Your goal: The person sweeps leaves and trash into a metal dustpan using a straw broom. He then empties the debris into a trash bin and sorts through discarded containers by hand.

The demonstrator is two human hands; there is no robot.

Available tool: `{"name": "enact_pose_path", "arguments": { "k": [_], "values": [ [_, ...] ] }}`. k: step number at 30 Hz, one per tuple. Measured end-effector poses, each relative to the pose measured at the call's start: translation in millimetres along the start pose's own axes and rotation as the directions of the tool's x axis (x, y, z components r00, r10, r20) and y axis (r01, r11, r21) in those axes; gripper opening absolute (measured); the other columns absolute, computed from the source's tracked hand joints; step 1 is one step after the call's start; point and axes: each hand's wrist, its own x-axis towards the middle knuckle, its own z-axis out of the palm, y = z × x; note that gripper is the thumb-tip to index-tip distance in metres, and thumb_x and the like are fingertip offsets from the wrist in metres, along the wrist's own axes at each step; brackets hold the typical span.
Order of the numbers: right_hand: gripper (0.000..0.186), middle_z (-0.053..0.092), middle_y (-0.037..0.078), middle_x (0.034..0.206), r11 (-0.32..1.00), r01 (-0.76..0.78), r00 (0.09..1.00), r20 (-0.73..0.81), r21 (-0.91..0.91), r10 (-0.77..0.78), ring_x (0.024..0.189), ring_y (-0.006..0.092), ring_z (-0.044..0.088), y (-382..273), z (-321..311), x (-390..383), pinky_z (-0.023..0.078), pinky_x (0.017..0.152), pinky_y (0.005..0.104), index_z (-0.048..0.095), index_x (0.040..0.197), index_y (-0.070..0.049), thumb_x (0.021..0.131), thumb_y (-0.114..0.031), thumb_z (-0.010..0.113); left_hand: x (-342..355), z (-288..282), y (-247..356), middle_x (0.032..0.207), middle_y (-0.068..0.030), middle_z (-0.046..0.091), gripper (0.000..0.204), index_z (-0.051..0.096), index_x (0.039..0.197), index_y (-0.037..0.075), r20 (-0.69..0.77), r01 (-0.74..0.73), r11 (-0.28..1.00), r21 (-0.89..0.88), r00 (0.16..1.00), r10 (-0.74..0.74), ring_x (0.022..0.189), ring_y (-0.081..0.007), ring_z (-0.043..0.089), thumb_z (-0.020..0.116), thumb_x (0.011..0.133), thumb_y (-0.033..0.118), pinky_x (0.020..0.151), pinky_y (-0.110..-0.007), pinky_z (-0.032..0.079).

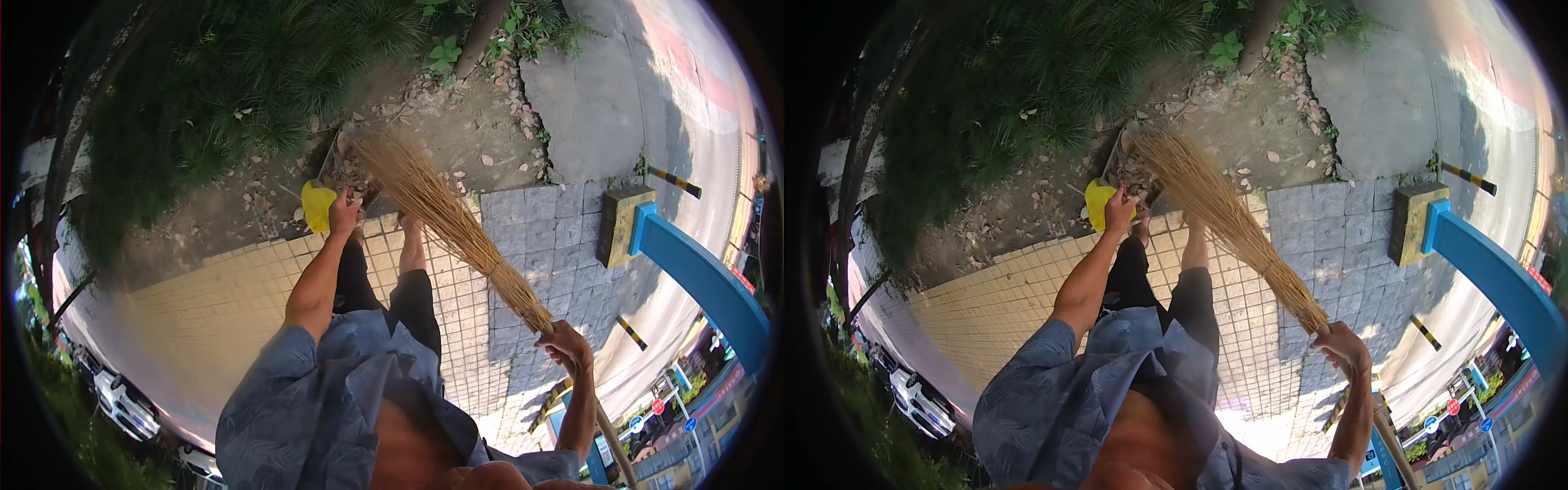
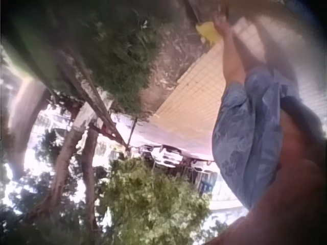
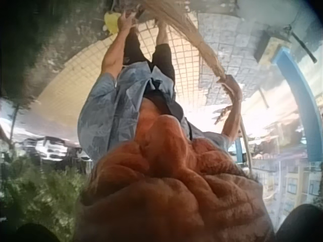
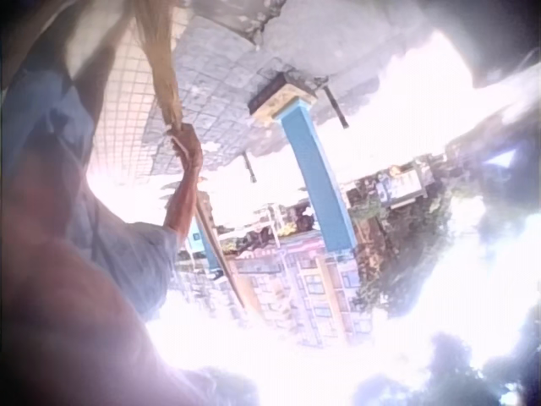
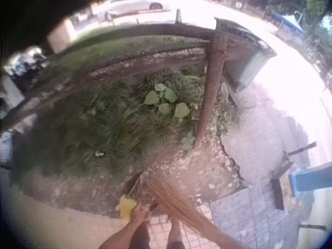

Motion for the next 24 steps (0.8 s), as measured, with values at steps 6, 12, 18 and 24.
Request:
{"name": "enact_pose_path", "arguments": {
  "k": [6, 12, 18, 24],
  "values": [
    [0.025, 0.056, 0.001, 0.058, 0.975, 0.062, 0.996, -0.081, 0.213, -0.046, 0.044, 0.0113, 0.051, 68.3, 25.9, -14.5, 0.040, 0.039, 0.0309, 0.063, 0.080, -0.005, 0.083, -0.017, 0.084, 18.4, -15.3, -37.9, 0.086, -0.0081, 0.074, 0.028, 0.073, 0.104, 0.001, 0.090, 0.133, 0.982, -0.131, 0.988, -0.122, 0.076, -0.0233, 0.072, 0.079, 0.088, 0.023, 0.069, -0.039, 0.055],
    [0.022, 0.055, 0.002, 0.060, 0.767, 0.151, 0.988, -0.129, 0.624, -0.089, 0.044, 0.0128, 0.053, 102.2, 179.9, 11.9, 0.042, 0.039, 0.0320, 0.064, 0.085, -0.003, 0.084, -0.013, 0.083, 14.9, -31.6, 45.0, 0.064, -0.0096, 0.064, 0.042, 0.068, 0.080, -0.002, 0.098, 0.172, 0.972, -0.159, 0.983, -0.158, 0.061, -0.0243, 0.060, 0.069, 0.095, 0.038, 0.063, -0.041, 0.047],
    [0.020, 0.056, 0.004, 0.062, 0.559, 0.211, 0.977, -0.182, 0.802, -0.109, 0.046, 0.0157, 0.053, 104.2, 246.5, 32.5, 0.045, 0.041, 0.0347, 0.064, 0.086, -0.002, 0.084, -0.012, 0.081, -17.6, -54.5, 126.2, 0.065, -0.0143, 0.061, 0.043, 0.067, 0.078, -0.002, -0.032, 0.059, 0.998, 0.006, 0.998, -0.059, 0.060, -0.0288, 0.058, 0.063, 0.093, 0.038, 0.063, -0.044, 0.044],
    [0.016, 0.056, 0.005, 0.060, 0.442, 0.379, 0.924, -0.361, 0.813, -0.127, 0.045, 0.0167, 0.054, 106.1, 214.4, 53.8, 0.045, 0.040, 0.0355, 0.064, 0.084, 0.000, 0.084, -0.011, 0.076, -46.8, -46.5, 246.0, 0.059, -0.0037, 0.052, 0.037, 0.064, 0.076, -0.001, -0.025, -0.162, 0.986, -0.046, 0.987, 0.161, 0.053, -0.0158, 0.050, 0.064, 0.094, 0.031, 0.055, -0.038, 0.038]
  ]
}}
